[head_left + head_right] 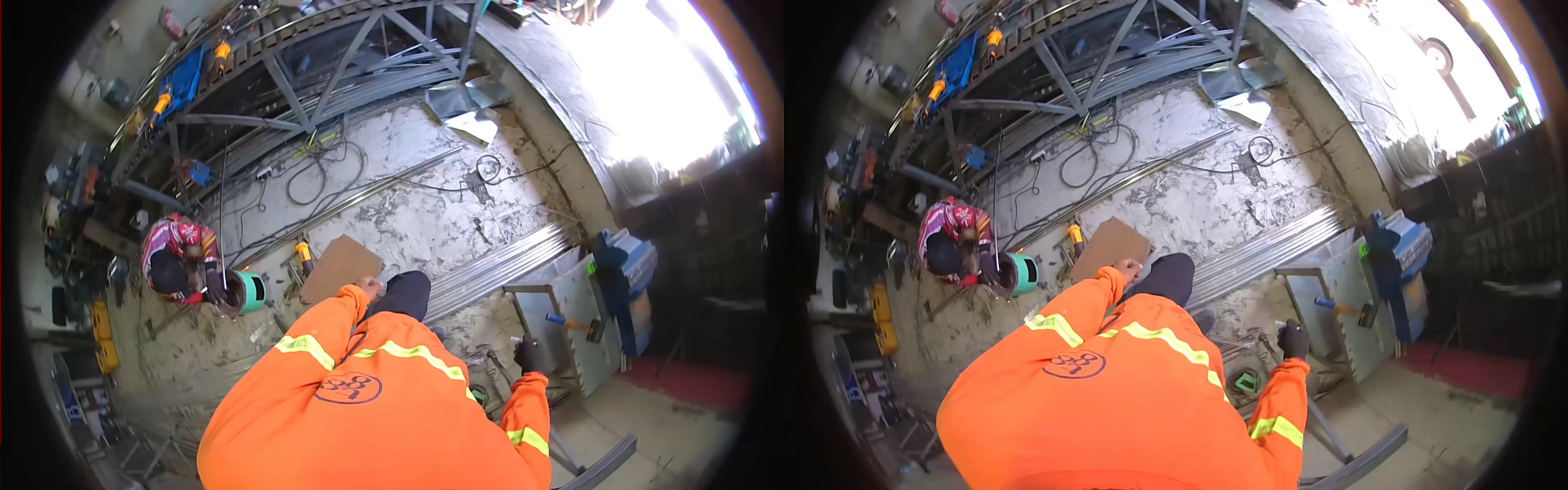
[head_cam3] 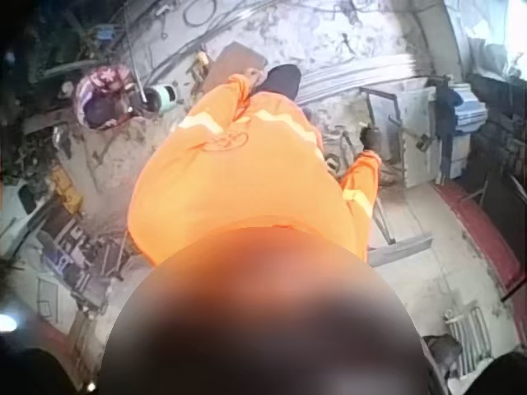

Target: The recorder marks a metal pipe with a pen and then uses an angle grinder to grind it.

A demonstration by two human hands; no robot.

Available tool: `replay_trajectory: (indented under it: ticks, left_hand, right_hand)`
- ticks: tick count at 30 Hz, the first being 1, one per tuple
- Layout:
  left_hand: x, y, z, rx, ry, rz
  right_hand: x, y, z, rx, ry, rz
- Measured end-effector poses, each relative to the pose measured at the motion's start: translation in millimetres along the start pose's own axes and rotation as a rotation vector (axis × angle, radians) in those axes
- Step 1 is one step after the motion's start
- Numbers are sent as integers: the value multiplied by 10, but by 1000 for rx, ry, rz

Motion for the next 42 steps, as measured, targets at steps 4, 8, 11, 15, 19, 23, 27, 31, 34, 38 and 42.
replay_trajectory:
  ticks: [4, 8, 11, 15, 19, 23, 27, 31, 34, 38, 42]
  left_hand:
    - [-375, -471, -362, 131, -157, -35]
    - [421, -49, -1200, 124, -13, -81]
    - [1020, 401, -1539, 93, 43, -185]
    - [2537, 877, -2008, -48, 39, 27]
    - [3670, 1371, -2405, 27, -82, 82]
    - [4581, 1636, -2642, -57, -180, 415]
    - [5076, 1736, -2782, -145, -280, 436]
    - [5745, 1972, -2855, -286, -197, 354]
    - [6213, 2311, -3227, -201, -215, 270]
    - [7049, 3076, -3424, -142, -249, -107]
    - [8119, 3835, -3128, 24, -389, 26]
  right_hand:
    - [-601, -186, -576, -125, 119, 177]
    - [-1136, -998, -1325, -166, 232, 602]
    - [-1113, -1351, -1449, -90, -175, 205]
    - [-1462, -1954, -1632, -487, 594, 1366]
    - [-1957, -2790, -2169, -495, 492, 1142]
    - [-2481, -3340, -2771, -477, 364, 937]
    - [-3042, -3888, -3544, -598, 610, 938]
    - [-3896, -4806, -4601, -401, -57, 384]
    - [-4513, -5589, -5347, -468, 46, 500]
    - [-5339, -6715, -6413, -869, 672, 816]
    - [-7180, -8276, -5749, -928, 350, 416]
Point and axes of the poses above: each hand's wrist, its own z-axis away from the middle knuckle, its own y-axis out of the back of the hand, x = y × z, the point moved 2 cm from there along -z, towards the middle knuckle, and after that the axes turned 14 degrees about y, right-handed, at the moved point
